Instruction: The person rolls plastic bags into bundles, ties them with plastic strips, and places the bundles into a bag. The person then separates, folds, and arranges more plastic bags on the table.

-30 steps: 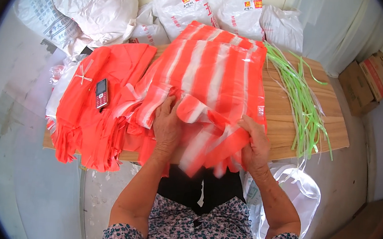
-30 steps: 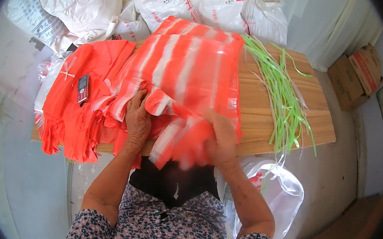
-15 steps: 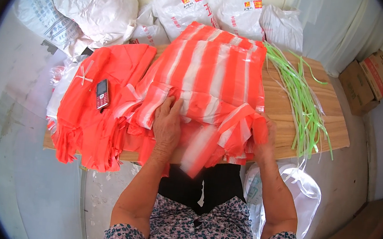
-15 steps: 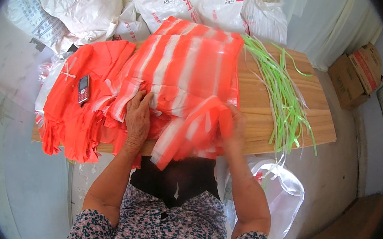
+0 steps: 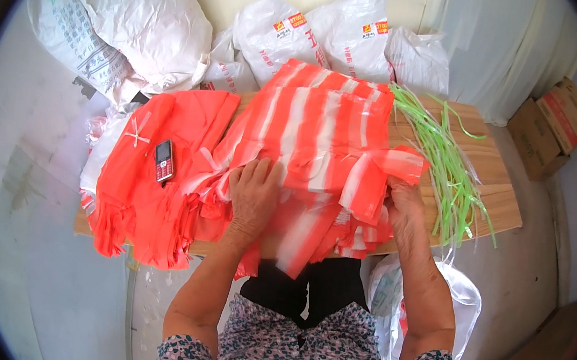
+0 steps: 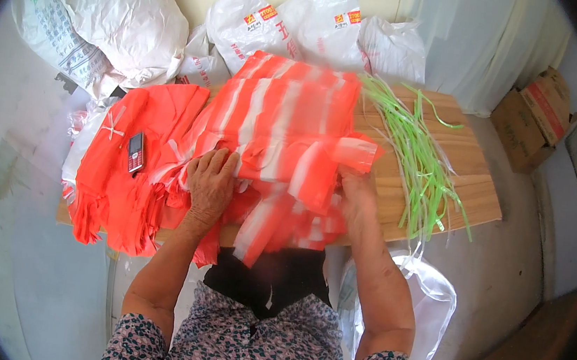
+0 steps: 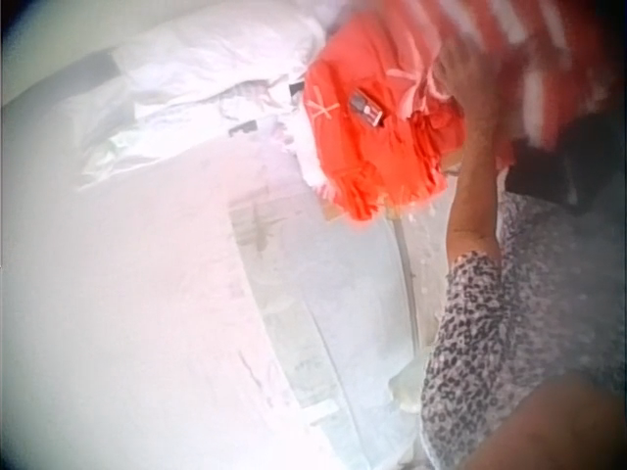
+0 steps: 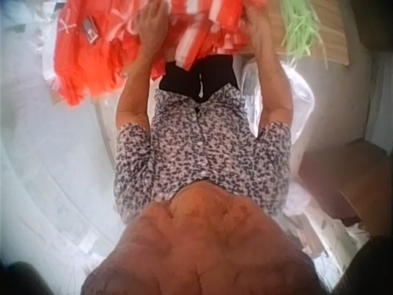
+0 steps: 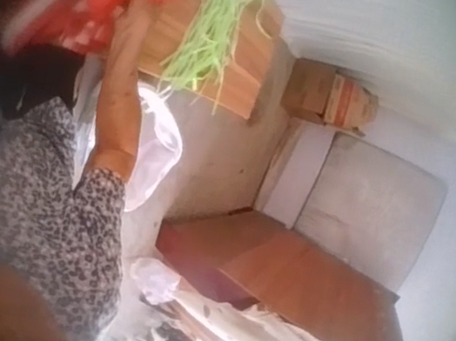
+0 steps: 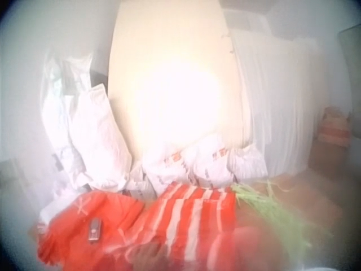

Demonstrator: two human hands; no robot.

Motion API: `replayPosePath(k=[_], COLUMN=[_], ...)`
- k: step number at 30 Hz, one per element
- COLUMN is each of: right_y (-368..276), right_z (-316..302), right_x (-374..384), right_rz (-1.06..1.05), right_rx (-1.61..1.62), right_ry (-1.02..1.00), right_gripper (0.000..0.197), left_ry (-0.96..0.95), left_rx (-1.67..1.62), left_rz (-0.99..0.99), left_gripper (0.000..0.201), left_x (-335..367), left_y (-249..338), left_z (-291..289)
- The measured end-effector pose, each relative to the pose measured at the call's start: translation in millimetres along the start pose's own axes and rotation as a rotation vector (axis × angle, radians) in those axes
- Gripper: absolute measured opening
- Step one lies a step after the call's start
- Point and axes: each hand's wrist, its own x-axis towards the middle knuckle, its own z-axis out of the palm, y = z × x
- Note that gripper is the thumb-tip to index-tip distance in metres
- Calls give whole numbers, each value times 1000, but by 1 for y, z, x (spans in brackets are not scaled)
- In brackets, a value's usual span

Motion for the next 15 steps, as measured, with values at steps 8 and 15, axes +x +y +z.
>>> replayPosePath(k=[8,15], right_y=[-40,-106], right_z=[-3,17], right_x=[27,-11], right_rz=[61,-124], right_rx=[197,359], right_ry=[-99,-179], right_gripper=[24,27], left_ry=[53,-45], left_rx=[-111,-153], left_rz=[217,348], left_gripper=[15,11], left_x=[54,137], left_y=[-13,-17], left_z=[-19,-83])
